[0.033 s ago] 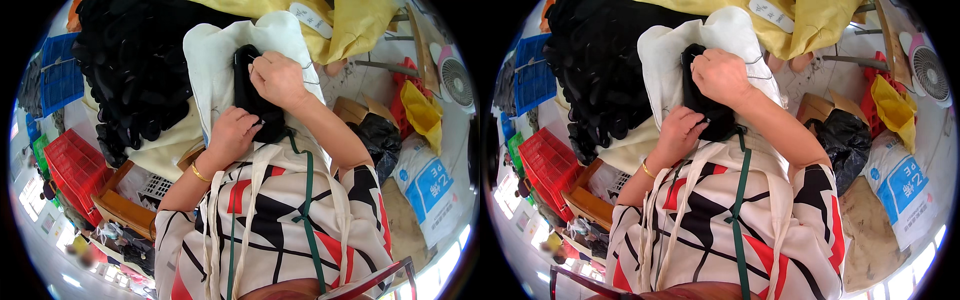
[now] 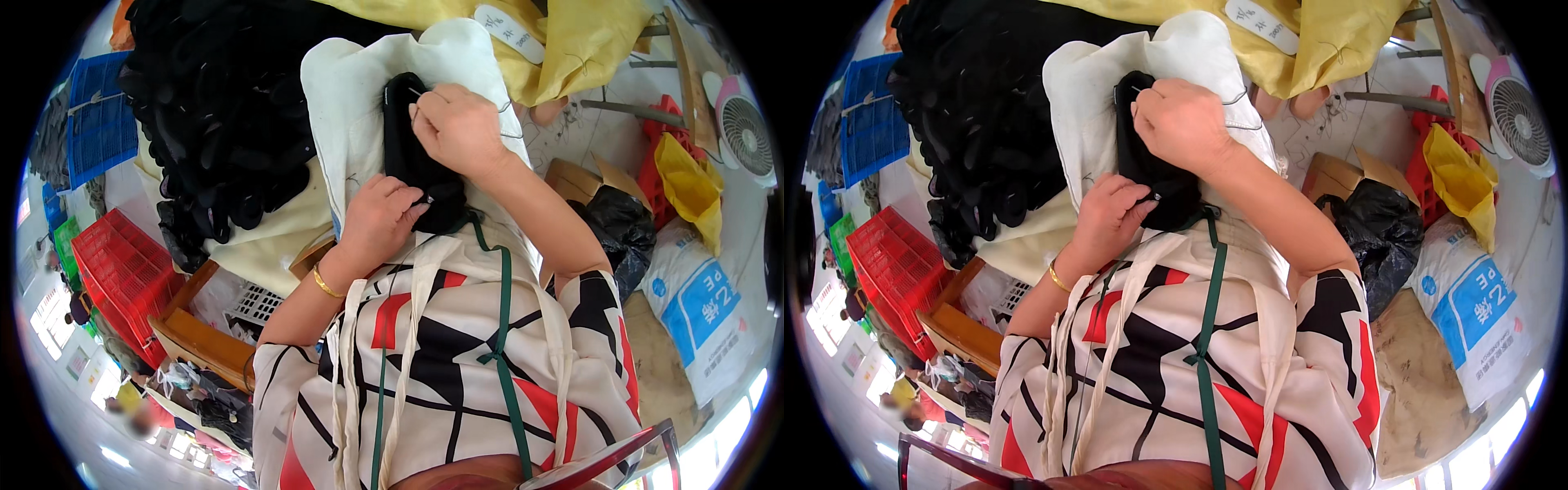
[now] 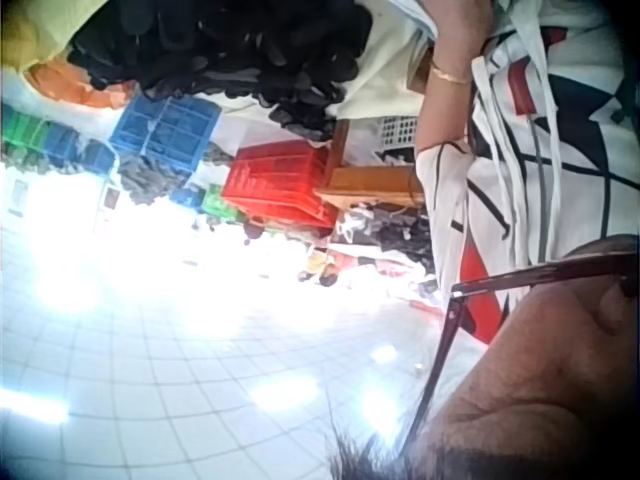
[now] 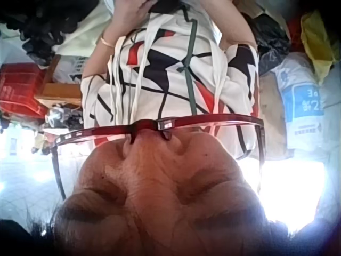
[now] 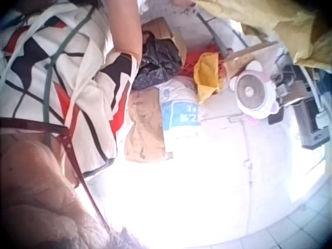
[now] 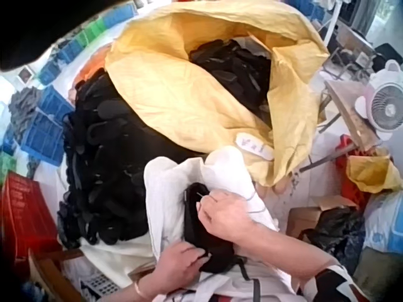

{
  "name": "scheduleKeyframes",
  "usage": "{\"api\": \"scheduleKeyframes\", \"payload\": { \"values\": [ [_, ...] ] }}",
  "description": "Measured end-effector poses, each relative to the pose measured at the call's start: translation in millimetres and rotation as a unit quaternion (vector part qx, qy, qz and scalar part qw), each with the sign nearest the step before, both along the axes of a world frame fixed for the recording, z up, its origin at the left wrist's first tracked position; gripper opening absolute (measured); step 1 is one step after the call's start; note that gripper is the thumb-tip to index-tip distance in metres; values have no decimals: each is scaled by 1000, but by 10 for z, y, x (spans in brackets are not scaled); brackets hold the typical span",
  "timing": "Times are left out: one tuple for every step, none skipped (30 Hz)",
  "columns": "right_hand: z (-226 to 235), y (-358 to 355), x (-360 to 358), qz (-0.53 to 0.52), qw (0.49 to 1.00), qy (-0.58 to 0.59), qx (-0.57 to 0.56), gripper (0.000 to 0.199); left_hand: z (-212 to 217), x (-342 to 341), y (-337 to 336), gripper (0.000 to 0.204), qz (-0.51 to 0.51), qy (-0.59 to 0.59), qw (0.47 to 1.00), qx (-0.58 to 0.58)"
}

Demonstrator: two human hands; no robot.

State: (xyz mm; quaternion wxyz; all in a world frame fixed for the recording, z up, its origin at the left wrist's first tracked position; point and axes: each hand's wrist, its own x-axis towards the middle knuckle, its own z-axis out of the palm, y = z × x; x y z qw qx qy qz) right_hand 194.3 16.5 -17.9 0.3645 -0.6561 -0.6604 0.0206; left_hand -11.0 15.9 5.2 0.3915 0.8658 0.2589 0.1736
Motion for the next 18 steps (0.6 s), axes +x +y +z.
{"api": "scheduleKeyframes", "payload": {
  "values": [
    [3, -15, 43, 4, 1000, -5, 2, 18, -3, -29, -2, 24, 1, 2, 1000, -3],
    [16, -34, 78, 5, 1000, -8, 14, 19, 5, -78, -24, 27, 51, 15, 996, -67],
    [44, -54, 130, 6, 1000, -13, 27, 20, 22, -131, -64, 30, 100, 25, 986, -129],
    [83, -77, 178, 7, 999, -19, 40, 22, 39, -190, -111, 33, 148, 34, 970, -191],
    [130, -113, 205, 5, 999, -21, 42, 21, 15, -271, -168, 43, 186, 42, 945, -265],
    [156, -145, 215, 7, 999, -20, 38, 19, 5, -300, -218, 43, 197, 72, 932, -295],
    [172, -180, 223, 9, 999, -19, 35, 18, 1, -319, -258, 44, 208, 102, 917, -325],
    [190, -209, 223, 10, 999, -18, 31, 16, -20, -332, -294, 46, 218, 131, 900, -355],
    [217, -224, 206, 11, 999, -18, 28, 14, -43, -301, -285, 46, 199, 137, 883, -402],
    [245, -239, 190, 12, 999, -18, 25, 12, -30, -285, -292, 46, 219, 119, 856, -452],
    [275, -256, 177, 12, 1000, -19, 23, 10, 3, -261, -302, 45, 238, 101, 826, -500],
    [319, -257, 197, 12, 999, -27, 33, 9, 51, -215, -290, 45, 255, 78, 794, -546],
    [364, -267, 235, 12, 998, -35, 43, 8, 79, -190, -282, 34, 276, 26, 777, -566],
    [414, -285, 280, 12, 998, -43, 53, 7, 79, -208, -258, 32, 290, -6, 797, -529],
    [483, -313, 341, 0, 997, -53, 52, 8, 55, -274, -212, 31, 306, -42, 815, -490],
    [558, -356, 421, -12, 997, -63, 50, 8, 52, -356, -143, 31, 322, -76, 830, -450],
    [619, -396, 511, -25, 996, -71, 48, 9, 68, -435, 7, 27, 317, -96, 857, -395],
    [634, -441, 603, -42, 993, -98, 56, 12, 85, -526, 196, 24, 311, -115, 881, -337]
  ]
}}
